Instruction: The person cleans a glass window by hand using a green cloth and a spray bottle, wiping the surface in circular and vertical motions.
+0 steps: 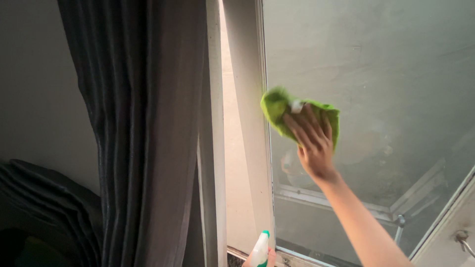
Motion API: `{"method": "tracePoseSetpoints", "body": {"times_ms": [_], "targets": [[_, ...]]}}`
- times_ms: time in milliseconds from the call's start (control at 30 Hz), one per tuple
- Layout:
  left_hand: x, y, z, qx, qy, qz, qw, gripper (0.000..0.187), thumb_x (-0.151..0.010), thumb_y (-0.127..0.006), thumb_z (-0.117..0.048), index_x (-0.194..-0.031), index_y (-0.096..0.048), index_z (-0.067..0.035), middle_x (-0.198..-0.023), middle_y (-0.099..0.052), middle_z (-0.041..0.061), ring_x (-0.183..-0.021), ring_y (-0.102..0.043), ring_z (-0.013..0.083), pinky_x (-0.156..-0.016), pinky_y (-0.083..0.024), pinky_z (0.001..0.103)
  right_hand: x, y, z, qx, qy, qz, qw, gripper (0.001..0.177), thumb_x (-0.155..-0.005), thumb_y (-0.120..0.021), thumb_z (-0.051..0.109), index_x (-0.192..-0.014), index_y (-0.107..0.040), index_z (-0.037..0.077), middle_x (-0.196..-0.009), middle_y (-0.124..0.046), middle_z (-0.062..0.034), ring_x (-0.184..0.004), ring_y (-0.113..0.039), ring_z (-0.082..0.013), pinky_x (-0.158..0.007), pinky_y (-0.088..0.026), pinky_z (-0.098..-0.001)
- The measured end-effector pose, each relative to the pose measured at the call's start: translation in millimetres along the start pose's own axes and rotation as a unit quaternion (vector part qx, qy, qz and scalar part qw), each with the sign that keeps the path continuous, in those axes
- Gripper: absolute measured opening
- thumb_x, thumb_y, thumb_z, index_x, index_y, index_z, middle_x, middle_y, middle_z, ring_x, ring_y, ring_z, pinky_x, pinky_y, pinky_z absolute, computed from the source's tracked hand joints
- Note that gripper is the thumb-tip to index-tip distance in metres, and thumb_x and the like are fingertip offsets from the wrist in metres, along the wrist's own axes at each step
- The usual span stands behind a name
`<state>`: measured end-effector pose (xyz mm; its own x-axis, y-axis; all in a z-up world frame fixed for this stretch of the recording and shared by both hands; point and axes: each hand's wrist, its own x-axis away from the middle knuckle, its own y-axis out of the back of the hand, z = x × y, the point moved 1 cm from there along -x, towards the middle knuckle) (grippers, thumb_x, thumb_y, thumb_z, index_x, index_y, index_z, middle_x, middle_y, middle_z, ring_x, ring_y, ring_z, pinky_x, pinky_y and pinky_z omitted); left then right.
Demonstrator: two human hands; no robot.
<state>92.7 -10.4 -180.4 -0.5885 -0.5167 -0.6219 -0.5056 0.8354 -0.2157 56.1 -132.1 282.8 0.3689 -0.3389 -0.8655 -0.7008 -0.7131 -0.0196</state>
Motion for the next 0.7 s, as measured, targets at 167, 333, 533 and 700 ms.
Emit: {"method": "tracePoseSetpoints", "body": {"times_ms": [167,333,533,700], "targets": [[-12.4,6.5,-9.3,-0.002,-0.043,0.039,0.998,0.056,-0.091,-0.073,-0.016,-0.143,-0.054,-0.004,-0.073,-0.063,-0.002,-0.061,-0.053,0.0045,-0.057,-0.046,0.022,-58.0,-12.6,36.7,-0.088,-0.131,-0.13,0.979,0.048,-0.105,-0.06,0.001,-0.151,-0.053,0.013,-0.156,-0.052,-0.0123,-0.153,-0.035,-0.0361,-0.127,-0.018,-0.0627],[-16.8,13.2,-15.4,-0.033,-0.053,-0.045,0.997,0.051,-0.089,-0.077,-0.016,-0.136,-0.063,-0.004,-0.069,-0.065,-0.002,-0.058,-0.055,0.0055,-0.054,-0.048,0.024,-94.9,-53.2,47.8,0.079,0.081,0.031,0.993,0.044,-0.103,-0.067,0.009,-0.142,-0.059,0.027,-0.155,-0.056,0.0053,-0.15,-0.048,-0.0198,-0.128,-0.036,-0.0478],[-22.2,10.7,-10.3,-0.025,-0.047,-0.042,0.998,0.046,-0.088,-0.078,-0.016,-0.13,-0.066,-0.003,-0.069,-0.067,-0.001,-0.058,-0.057,0.0064,-0.055,-0.049,0.025,-25.3,-61.7,57.2,0.062,0.18,0.069,0.979,0.058,-0.092,-0.076,0.008,-0.146,-0.058,0.022,-0.149,-0.059,-0.0012,-0.139,-0.053,-0.0201,-0.116,-0.044,-0.0439],[-22.5,12.2,-2.3,-0.029,-0.04,-0.04,0.998,0.042,-0.087,-0.079,-0.016,-0.125,-0.068,-0.003,-0.069,-0.068,0.001,-0.057,-0.059,0.0072,-0.055,-0.05,0.025,-38.4,-69.8,28.8,0.078,0.26,0.007,0.963,0.061,-0.096,-0.078,0.007,-0.15,-0.051,0.017,-0.15,-0.058,-0.0031,-0.143,-0.054,-0.0202,-0.119,-0.042,-0.0392]]}}
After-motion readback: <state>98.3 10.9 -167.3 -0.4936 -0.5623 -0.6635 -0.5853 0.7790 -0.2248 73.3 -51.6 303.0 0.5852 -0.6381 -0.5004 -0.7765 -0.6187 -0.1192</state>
